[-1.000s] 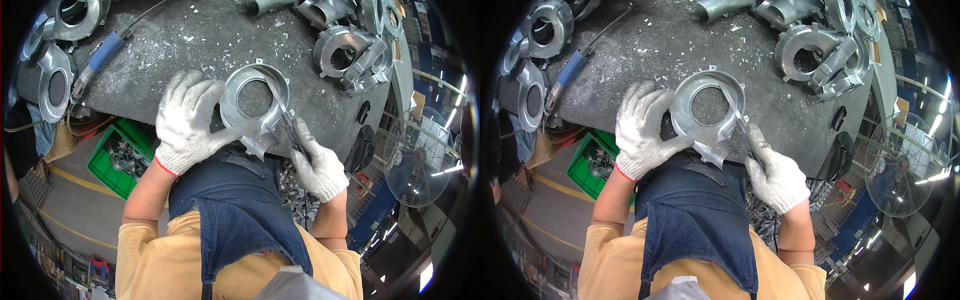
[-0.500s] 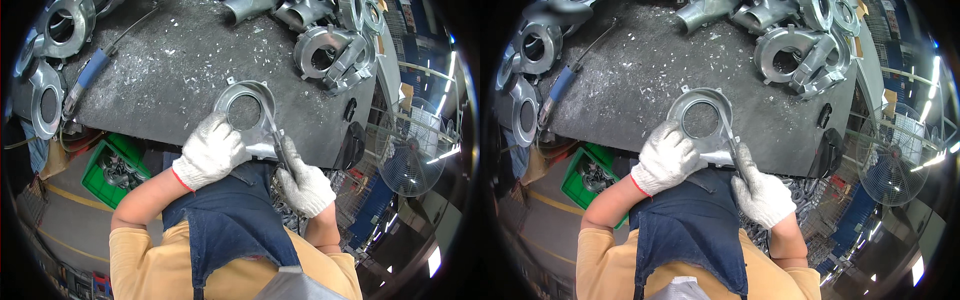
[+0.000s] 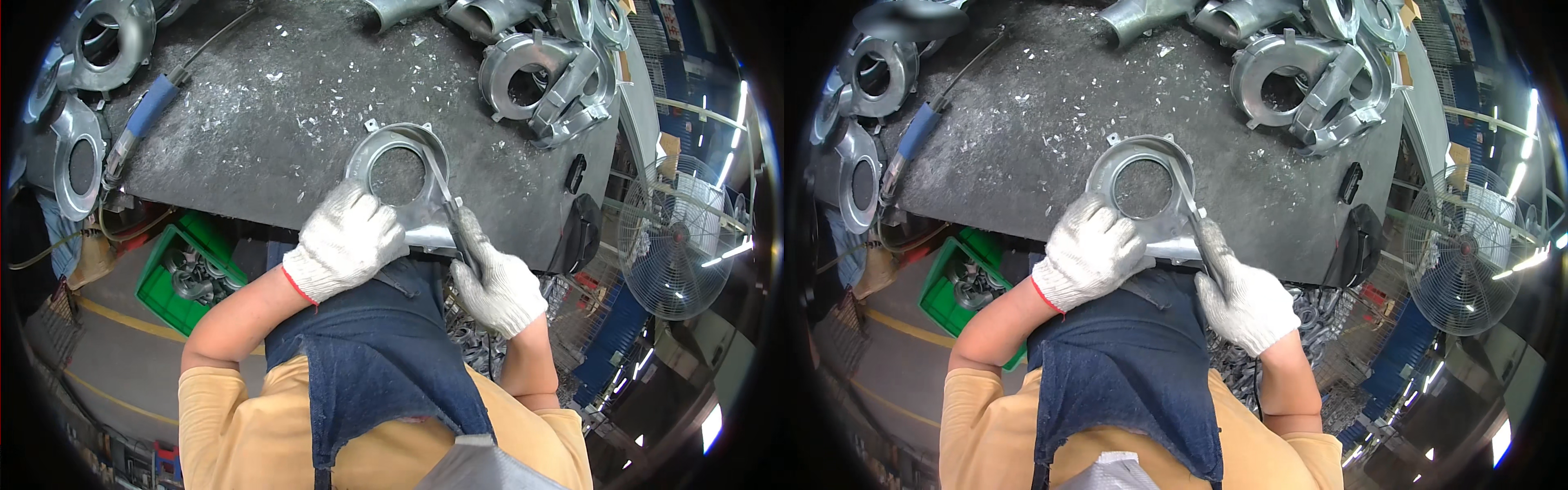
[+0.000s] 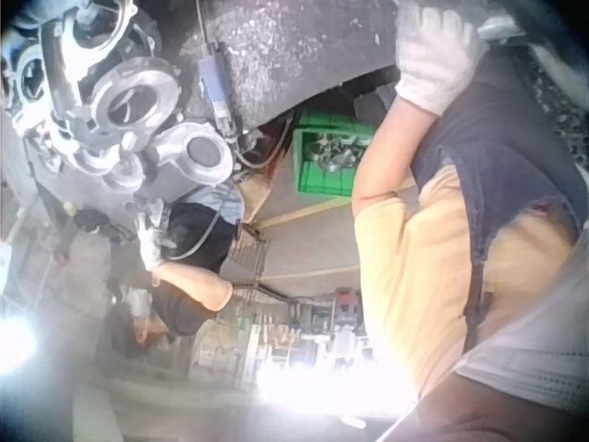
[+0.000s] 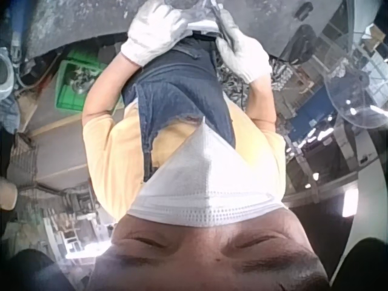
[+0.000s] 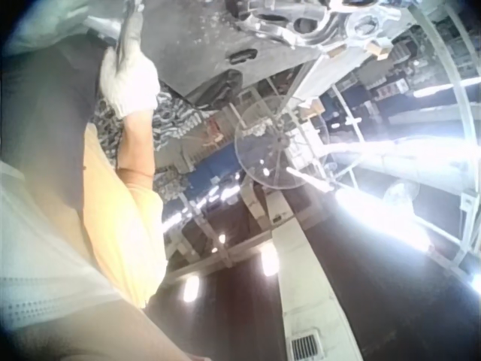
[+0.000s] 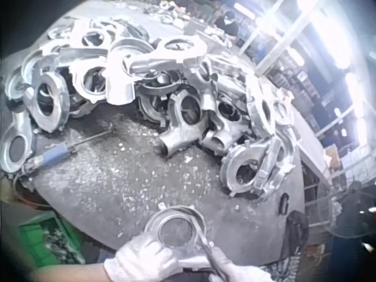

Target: The person deburrs metal parts using a handheld pneumatic tool and places them onto a pile on the workbench.

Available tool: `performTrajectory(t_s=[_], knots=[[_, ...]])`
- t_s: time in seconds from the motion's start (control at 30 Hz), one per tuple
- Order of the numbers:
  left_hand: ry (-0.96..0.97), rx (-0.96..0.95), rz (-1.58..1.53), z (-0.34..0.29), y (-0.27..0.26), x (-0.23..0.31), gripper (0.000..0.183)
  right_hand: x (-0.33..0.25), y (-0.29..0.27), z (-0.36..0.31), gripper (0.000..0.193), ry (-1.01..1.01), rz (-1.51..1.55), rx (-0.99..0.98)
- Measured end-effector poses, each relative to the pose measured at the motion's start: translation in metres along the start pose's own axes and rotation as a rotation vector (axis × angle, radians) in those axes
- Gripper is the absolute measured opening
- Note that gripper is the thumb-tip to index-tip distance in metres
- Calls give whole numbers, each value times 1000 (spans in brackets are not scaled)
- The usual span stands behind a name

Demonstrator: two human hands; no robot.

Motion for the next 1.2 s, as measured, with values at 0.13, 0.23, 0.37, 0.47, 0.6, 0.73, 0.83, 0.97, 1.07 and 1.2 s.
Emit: performTrajectory(t_s=[0.13,0.23,0.37,0.47,0.6,0.73,0.83,0.97,1.07,1.2], knots=[[-11,8,23,2,3,2,33,1,-5,-5,71,-29,20,-24],[-21,27,25,0,7,2,33,-2,-6,2,75,40,55,-95],[-10,53,30,2,6,4,32,3,-6,2,75,56,34,-87],[-11,51,34,2,7,4,32,6,-3,2,76,50,43,-118],[-5,69,63,4,5,11,32,8,8,10,80,-18,88,-30],[-72,117,144,16,-17,18,35,34,28,1,86,-188,319,269],[-105,94,159,27,-46,29,37,67,69,-10,67,-53,609,302],[-187,87,88,35,-59,36,29,59,74,-8,53,-139,683,583],[-267,82,92,43,-55,40,28,40,63,-4,52,-140,618,329],[-306,42,106,52,-51,46,29,43,77,-2,50,-127,603,198]])
Point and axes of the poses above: each hand's wrist, its own z-axis towards the middle knuckle, its own y-axis out of the palm, x = y × z, the point moved 6 cm from there along z, towards the middle knuckle, and after that the axes turned 9 degrees about -z, right-handed, at the moved point
